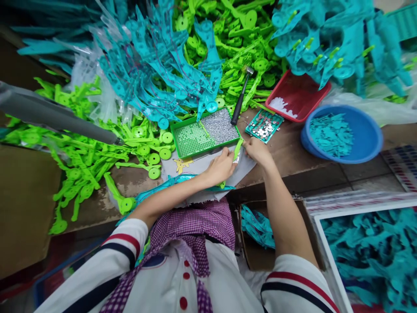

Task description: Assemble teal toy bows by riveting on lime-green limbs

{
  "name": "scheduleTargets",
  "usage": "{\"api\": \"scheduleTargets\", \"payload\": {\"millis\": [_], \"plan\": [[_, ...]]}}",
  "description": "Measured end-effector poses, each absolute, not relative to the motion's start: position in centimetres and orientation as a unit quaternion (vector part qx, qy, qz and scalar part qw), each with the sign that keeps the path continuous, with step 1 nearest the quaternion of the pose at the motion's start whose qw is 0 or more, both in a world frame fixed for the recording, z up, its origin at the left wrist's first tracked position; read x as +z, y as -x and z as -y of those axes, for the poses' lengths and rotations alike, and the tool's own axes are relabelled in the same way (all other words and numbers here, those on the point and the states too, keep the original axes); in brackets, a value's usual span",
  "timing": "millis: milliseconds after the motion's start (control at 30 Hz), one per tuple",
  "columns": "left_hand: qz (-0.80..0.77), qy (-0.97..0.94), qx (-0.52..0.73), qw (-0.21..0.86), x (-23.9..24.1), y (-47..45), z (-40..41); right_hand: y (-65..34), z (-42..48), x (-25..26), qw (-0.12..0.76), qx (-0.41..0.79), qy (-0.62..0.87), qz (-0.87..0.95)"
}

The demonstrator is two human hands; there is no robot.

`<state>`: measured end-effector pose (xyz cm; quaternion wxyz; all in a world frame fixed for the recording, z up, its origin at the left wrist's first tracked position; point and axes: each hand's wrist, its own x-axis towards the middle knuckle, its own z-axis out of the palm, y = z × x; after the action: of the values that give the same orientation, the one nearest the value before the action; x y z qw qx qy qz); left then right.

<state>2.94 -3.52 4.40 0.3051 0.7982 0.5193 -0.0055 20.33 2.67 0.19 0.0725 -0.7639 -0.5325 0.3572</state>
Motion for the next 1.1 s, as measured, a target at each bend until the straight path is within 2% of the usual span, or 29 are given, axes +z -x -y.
{"api": "scheduleTargets", "payload": {"millis": [433,767,833,1000,1100], "plan": [[-0.52,-0.782,-0.02,0.342,4.1,-3.6,2.6,-20.4,-2.5,-0.3,0.089,0.349,0.75,0.555],[-0.482,-0.815,0.018,0.32,3.3,1.5,1.2,-19.8,-2.9,0.6,0.08,0.313,0.779,0.538],[-0.477,-0.815,0.037,0.326,3.4,2.3,1.0,-19.9,-2.7,0.4,0.106,0.323,0.774,0.534],[-0.459,-0.805,0.075,0.368,4.1,3.1,0.7,-20.3,-1.9,-1.2,0.242,0.389,0.751,0.476],[-0.456,-0.802,0.081,0.377,4.4,3.2,0.7,-20.6,-1.6,-1.6,0.263,0.397,0.742,0.472]]}}
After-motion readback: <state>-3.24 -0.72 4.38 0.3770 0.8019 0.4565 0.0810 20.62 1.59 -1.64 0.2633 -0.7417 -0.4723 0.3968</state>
